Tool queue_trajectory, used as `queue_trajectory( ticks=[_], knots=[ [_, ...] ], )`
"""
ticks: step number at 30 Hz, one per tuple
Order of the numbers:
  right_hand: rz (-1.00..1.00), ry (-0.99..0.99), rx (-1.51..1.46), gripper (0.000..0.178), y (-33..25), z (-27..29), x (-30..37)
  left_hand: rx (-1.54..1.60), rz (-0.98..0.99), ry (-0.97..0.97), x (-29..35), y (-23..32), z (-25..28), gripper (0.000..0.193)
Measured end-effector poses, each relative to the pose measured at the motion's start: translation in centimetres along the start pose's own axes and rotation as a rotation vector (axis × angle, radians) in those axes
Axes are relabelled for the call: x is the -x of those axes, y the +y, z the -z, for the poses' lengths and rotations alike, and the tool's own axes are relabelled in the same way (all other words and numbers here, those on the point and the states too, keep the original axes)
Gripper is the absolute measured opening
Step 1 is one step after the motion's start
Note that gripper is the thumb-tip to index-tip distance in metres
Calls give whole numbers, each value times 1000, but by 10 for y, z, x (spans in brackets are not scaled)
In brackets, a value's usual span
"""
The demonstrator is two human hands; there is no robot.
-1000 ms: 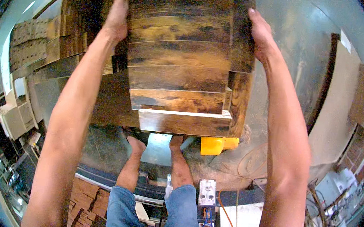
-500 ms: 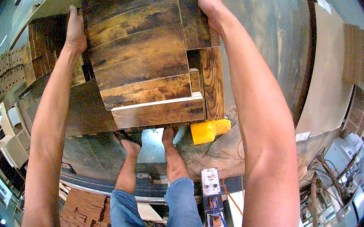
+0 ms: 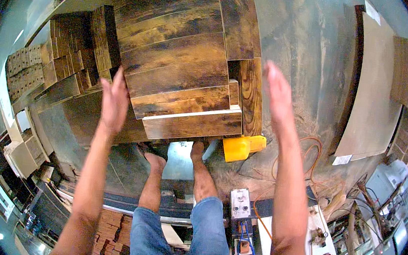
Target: The person picks up several wooden planks from a pallet, organizes them, and stacks them into a neat pile on the same pallet.
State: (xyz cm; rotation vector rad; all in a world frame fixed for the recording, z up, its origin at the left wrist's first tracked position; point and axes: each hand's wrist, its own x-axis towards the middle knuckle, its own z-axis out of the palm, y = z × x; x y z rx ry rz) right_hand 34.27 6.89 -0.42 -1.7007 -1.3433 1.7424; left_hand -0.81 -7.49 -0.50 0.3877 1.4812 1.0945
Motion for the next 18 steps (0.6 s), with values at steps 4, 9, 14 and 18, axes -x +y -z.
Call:
queue_trajectory(
  ticks=[4, 9, 14, 18],
  knots=[
    [-136, -92, -172, 71, 28, -30, 56, 109, 56, 28, 53, -28, -24, 93],
    [-169, -46, -150, 73, 20, -66, 54, 279, 16, 114, 57, -50, -34, 85],
    [-214, -68, -336, 67, 26, -74, 49, 310, 28, 147, 55, -51, -32, 78],
    [-267, -93, -411, 62, 35, -76, 48, 328, 55, 110, 55, -53, -26, 76]
  ],
)
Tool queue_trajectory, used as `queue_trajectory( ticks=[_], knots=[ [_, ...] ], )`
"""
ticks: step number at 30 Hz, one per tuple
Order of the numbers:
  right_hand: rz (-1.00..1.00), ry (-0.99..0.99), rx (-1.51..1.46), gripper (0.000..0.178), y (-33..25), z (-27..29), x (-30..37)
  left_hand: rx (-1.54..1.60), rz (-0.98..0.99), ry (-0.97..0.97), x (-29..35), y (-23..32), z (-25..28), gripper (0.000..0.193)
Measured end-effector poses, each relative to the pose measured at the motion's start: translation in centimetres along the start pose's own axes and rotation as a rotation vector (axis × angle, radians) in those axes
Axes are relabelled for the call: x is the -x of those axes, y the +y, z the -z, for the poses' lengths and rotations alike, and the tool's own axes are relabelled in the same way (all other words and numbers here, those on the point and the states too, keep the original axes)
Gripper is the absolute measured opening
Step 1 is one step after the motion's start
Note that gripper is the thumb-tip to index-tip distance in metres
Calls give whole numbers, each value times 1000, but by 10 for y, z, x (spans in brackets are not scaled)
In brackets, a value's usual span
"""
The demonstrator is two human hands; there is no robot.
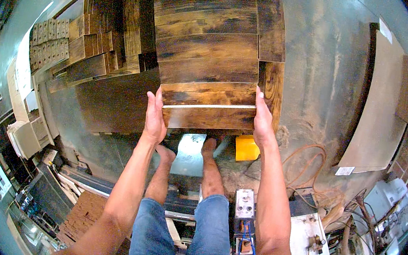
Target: The person picks up several wooden planks from a pallet, organizes them, and stacks them into a neat pile on the same pallet.
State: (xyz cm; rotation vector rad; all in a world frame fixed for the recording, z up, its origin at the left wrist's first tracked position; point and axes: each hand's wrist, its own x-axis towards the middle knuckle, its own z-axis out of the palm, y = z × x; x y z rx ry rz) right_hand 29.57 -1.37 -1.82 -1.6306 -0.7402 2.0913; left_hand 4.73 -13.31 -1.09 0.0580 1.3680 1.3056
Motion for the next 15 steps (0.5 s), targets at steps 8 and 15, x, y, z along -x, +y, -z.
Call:
queue_trajectory(
  ticks=[8, 15],
  knots=[
    [59, 30, 1, 61, 1, 5, 2, -12, -40, -67, 0, 4, 4, 77],
    [123, 37, 177, 54, 20, 2, 37, -411, -4, 58, 49, -19, 12, 59]
  ],
)
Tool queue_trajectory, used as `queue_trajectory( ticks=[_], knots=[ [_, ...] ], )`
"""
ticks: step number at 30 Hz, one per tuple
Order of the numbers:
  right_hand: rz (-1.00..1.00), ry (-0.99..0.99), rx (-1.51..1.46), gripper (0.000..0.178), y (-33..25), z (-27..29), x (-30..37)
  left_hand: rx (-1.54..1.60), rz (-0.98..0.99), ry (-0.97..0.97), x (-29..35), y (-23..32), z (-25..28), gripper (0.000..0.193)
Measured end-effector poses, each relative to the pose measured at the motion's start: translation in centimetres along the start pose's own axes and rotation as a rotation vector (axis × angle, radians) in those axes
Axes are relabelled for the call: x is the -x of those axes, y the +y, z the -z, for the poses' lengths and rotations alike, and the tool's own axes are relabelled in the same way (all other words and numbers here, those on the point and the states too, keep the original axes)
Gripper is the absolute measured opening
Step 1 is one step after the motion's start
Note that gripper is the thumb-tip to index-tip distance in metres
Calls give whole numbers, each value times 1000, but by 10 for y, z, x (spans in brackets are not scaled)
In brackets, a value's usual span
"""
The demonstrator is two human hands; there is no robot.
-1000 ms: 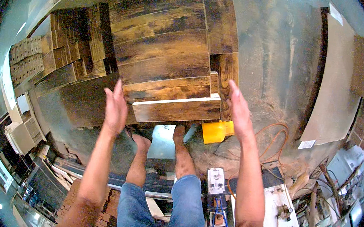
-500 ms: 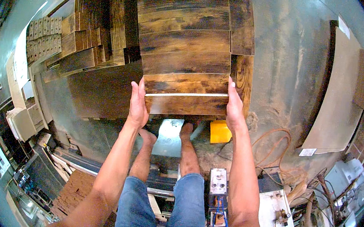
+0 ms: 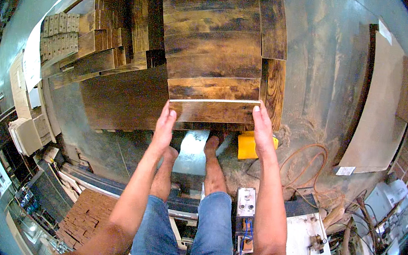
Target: The person picks up several wooden planks from a pallet, organizes them, and stacks them into a neat pile on the same pallet.
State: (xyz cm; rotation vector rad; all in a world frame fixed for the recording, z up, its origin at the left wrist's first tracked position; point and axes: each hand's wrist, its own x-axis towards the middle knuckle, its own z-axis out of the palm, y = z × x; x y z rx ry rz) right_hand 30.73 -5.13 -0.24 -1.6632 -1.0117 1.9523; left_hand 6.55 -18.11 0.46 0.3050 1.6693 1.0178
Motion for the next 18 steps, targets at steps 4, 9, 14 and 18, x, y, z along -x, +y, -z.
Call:
queue_trajectory(
  ticks=[4, 9, 14, 18],
  knots=[
    [-16, 16, 10, 55, -6, -13, 5, -72, -73, 11, 2, 1, -7, 57],
    [-54, 88, 74, 62, -3, -14, 9, -94, -49, 46, 7, -2, -8, 62],
    [-8, 83, 122, 65, -1, -9, 6, -146, -27, 22, 4, -1, -4, 66],
    [37, 104, 192, 70, 2, -7, 33, -272, -117, 105, 35, -2, -12, 64]
  ],
)
